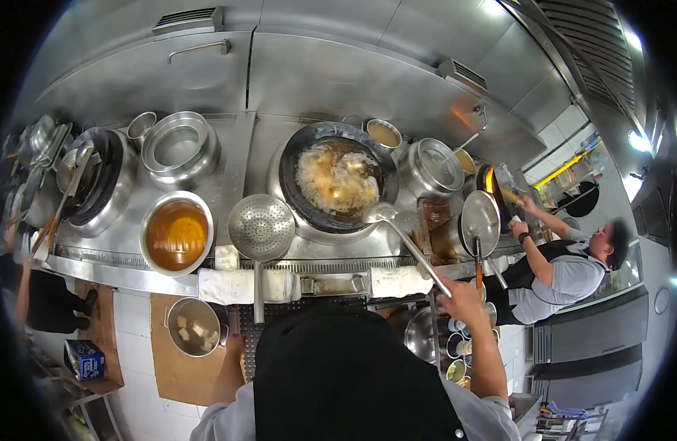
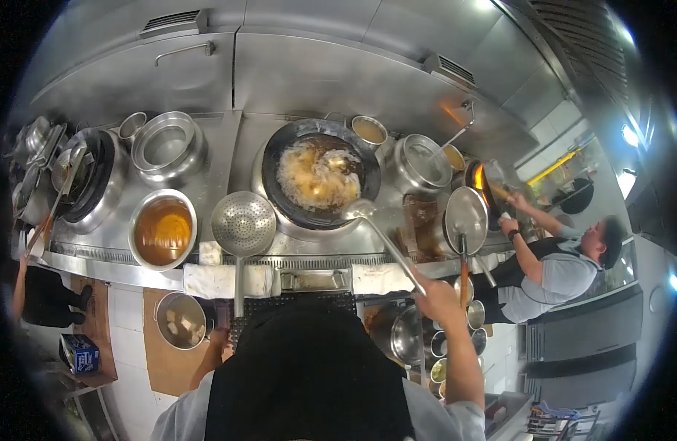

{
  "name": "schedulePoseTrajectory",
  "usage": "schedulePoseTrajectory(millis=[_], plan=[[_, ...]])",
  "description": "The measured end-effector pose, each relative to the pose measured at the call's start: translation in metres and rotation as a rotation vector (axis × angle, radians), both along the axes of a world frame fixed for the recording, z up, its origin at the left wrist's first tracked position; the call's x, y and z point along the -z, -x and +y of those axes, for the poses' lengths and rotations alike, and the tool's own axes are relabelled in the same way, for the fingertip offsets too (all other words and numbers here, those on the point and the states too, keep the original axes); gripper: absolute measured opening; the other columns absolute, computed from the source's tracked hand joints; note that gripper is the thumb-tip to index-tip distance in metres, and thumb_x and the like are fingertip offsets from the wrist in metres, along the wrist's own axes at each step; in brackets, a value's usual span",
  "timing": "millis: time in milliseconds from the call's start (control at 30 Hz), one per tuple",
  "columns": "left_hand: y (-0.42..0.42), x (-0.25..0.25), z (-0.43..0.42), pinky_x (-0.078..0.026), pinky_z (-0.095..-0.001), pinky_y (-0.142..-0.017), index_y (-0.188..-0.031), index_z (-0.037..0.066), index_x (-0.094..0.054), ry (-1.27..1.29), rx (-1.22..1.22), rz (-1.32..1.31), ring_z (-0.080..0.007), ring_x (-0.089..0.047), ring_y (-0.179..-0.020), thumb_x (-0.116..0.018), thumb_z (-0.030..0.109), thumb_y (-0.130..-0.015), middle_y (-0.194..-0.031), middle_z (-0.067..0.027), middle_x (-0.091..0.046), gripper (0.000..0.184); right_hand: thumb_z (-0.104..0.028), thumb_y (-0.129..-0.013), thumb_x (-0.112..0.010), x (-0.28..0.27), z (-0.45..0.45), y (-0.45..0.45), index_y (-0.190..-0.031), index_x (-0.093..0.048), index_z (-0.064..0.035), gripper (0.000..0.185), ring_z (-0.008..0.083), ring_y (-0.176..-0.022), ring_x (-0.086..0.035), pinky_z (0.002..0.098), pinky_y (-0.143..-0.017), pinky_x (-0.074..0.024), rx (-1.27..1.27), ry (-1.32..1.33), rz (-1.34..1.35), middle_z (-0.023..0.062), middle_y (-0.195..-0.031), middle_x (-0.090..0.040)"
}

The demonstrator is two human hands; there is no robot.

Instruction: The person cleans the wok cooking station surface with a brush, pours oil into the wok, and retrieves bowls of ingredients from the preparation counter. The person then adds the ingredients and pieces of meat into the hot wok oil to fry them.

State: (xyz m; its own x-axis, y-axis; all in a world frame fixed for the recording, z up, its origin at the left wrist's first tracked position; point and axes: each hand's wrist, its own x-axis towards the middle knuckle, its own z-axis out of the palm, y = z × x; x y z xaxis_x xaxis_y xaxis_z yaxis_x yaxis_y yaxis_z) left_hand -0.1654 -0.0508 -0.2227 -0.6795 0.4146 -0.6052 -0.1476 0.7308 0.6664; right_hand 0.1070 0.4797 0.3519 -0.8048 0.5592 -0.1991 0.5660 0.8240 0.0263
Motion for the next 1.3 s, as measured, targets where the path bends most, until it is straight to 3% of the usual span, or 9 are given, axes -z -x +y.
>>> schedulePoseTrajectory(millis=[267, 367, 400, 500, 633, 700, 967, 1167, 1300], plan=[[-0.007, -0.034, -0.012, -0.045, -0.0430, -0.045, -0.100, 0.017, -0.066, 0.136, -0.434, -0.309, -0.0238, -0.058, -0.053, -0.053, 0.026, -0.100, -0.068, -0.0033, -0.054, 0.016, -0.020, -0.087, -0.071, 0.066, 0.021, 0.051, -0.156, -0.044, -0.0230, 0.074, 0.0458, -0.091, -0.069, 0.0563, -0.084, -0.0539, -0.050, 0.112, 0.058, 0.0257, -0.094, -0.072], [0.023, -0.069, -0.033, -0.055, -0.0598, -0.080, -0.108, 0.014, -0.070, -0.555, -0.466, -1.209, -0.0373, -0.068, -0.089, -0.067, 0.044, -0.093, -0.096, -0.0094, -0.072, 0.034, -0.018, -0.086, -0.069, 0.086, 0.040, 0.067, -0.156, -0.043, -0.0236, 0.075, 0.0462, -0.093, -0.069, 0.0567, -0.086, -0.0536, -0.095, 0.116, 0.112, 0.0260, -0.095, -0.072], [0.005, -0.068, -0.016, -0.054, -0.0596, -0.080, -0.107, 0.014, -0.070, -0.152, -0.421, -0.641, -0.0368, -0.067, -0.088, -0.065, 0.041, -0.095, -0.095, -0.0092, -0.072, 0.030, -0.020, -0.088, -0.069, 0.089, 0.047, 0.074, -0.158, -0.040, -0.0253, 0.076, 0.0472, -0.092, -0.069, 0.0576, -0.085, -0.0534, -0.090, 0.146, 0.110, 0.0272, -0.094, -0.071], [-0.018, -0.089, -0.022, -0.054, -0.0590, -0.081, -0.102, 0.015, -0.069, -0.001, -0.282, -0.707, -0.0352, -0.065, -0.088, -0.058, 0.034, -0.101, -0.094, -0.0089, -0.069, 0.022, -0.023, -0.090, -0.068, 0.096, 0.069, 0.096, -0.159, -0.038, -0.0257, 0.075, 0.0480, -0.092, -0.069, 0.0580, -0.084, -0.0538, -0.067, 0.202, 0.084, 0.0271, -0.094, -0.071], [-0.094, -0.092, 0.023, -0.052, -0.0443, -0.060, -0.095, 0.014, -0.068, -0.171, -0.749, -0.378, -0.0278, -0.063, -0.069, -0.064, 0.027, -0.096, -0.076, -0.0058, -0.063, 0.014, -0.023, -0.090, -0.068, 0.123, 0.110, 0.115, -0.159, -0.038, -0.0235, 0.075, 0.0456, -0.095, -0.069, 0.0561, -0.085, -0.0547, -0.129, 0.237, 0.111, 0.0262, -0.099, -0.072], [-0.118, -0.093, 0.029, -0.052, -0.0443, -0.055, -0.093, 0.011, -0.067, 0.184, 0.194, 0.357, -0.0269, -0.063, -0.068, -0.065, 0.023, -0.093, -0.076, -0.0084, -0.063, 0.011, -0.019, -0.087, -0.064, 0.129, 0.129, 0.130, -0.158, -0.039, -0.0238, 0.076, 0.0415, -0.099, -0.070, 0.0543, -0.085, -0.0552, -0.127, 0.242, 0.101, 0.0218, -0.104, -0.073], [-0.217, -0.095, 0.076, -0.051, -0.0432, -0.054, -0.094, 0.011, -0.067, 0.075, -0.565, -0.077, -0.0259, -0.063, -0.067, -0.065, 0.021, -0.093, -0.076, -0.0083, -0.063, 0.010, -0.021, -0.091, -0.066, 0.137, 0.185, 0.180, -0.160, -0.036, -0.0275, 0.076, 0.0426, -0.102, -0.069, 0.0535, -0.091, -0.0543, -0.152, 0.312, 0.118, 0.0241, -0.108, -0.072], [-0.252, -0.094, 0.098, -0.051, -0.0423, -0.053, -0.095, 0.011, -0.067, 0.122, -0.486, -0.013, -0.0251, -0.063, -0.067, -0.065, 0.020, -0.092, -0.076, -0.0082, -0.063, 0.009, -0.020, -0.091, -0.072, 0.143, 0.224, 0.178, -0.154, -0.047, -0.0161, 0.068, 0.0407, -0.117, -0.065, 0.0482, -0.098, -0.0508, -0.033, 0.610, 0.356, 0.0212, -0.127, -0.069], [-0.243, -0.097, 0.114, -0.050, -0.0418, -0.052, -0.095, 0.011, -0.066, 0.201, -0.289, 0.057, -0.0246, -0.063, -0.066, -0.065, 0.019, -0.092, -0.076, -0.0082, -0.063, 0.009, -0.018, -0.093, -0.072, 0.181, 0.254, 0.142, -0.154, -0.046, -0.0082, 0.067, 0.0261, -0.079, -0.070, 0.0390, -0.069, -0.0541, 0.103, 0.870, 0.689, 0.0149, -0.094, -0.072]])
